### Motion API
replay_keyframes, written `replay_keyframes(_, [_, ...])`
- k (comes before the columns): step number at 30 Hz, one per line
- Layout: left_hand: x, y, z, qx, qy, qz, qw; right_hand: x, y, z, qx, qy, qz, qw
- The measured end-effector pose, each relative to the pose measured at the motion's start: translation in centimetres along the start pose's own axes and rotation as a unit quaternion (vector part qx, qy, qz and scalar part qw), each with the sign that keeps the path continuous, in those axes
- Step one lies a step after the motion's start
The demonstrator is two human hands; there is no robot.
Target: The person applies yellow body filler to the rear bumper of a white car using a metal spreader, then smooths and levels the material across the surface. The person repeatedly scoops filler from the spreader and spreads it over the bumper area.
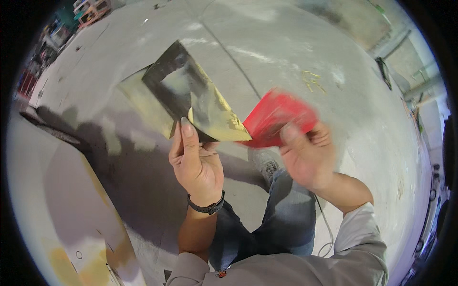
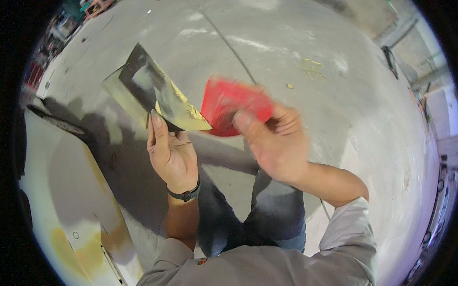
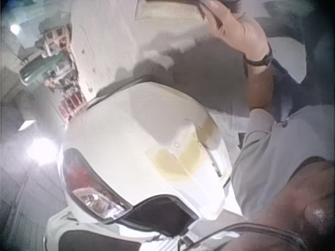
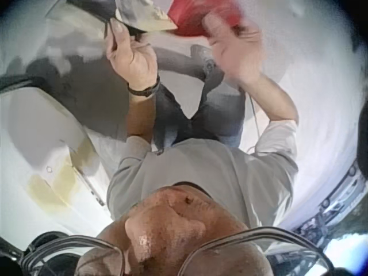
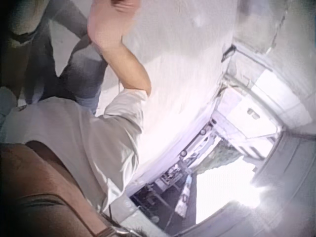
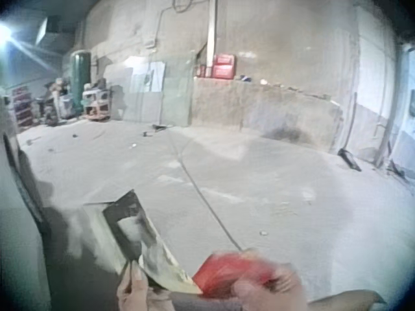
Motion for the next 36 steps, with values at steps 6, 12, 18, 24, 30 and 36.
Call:
replay_keyframes(6, [-6.2, -0.7, 4.7, -0.024, -0.025, -0.016, 0.999, -7.3, -0.2, -7.8, 0.098, -0.009, 0.058, 0.993])
replay_keyframes(12, [-14.0, 0.1, 6.9, -0.141, -0.085, -0.097, 0.981, -25.1, 2.8, -21.3, 0.238, 0.377, 0.172, 0.879])
replay_keyframes(18, [-17.6, 5.1, 5.1, -0.194, -0.112, -0.171, 0.959, -39.8, 7.4, -27.1, 0.261, 0.700, 0.353, 0.563])
replay_keyframes(24, [-10.7, 6.8, 2.2, -0.192, -0.194, -0.224, 0.936, -20.2, -1.5, -28.2, 0.457, 0.013, 0.290, 0.841])
replay_keyframes(30, [-5.8, 10.9, -3.4, -0.122, -0.192, -0.310, 0.923, 1.1, -0.4, -23.4, 0.517, -0.320, 0.310, 0.731])
replay_keyframes(36, [-1.5, 17.4, -5.7, 0.031, -0.138, -0.378, 0.915, 11.7, -3.3, -19.6, 0.495, -0.204, 0.364, 0.762])
Point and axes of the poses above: each hand's wrist, its own y-axis away from the middle knuckle, its own x-axis out of the palm, z = x × y, the point moved 3 cm from there along -y, towards the middle knuckle, and after that the axes turned 12 degrees about -x, right-handed, at the moved point
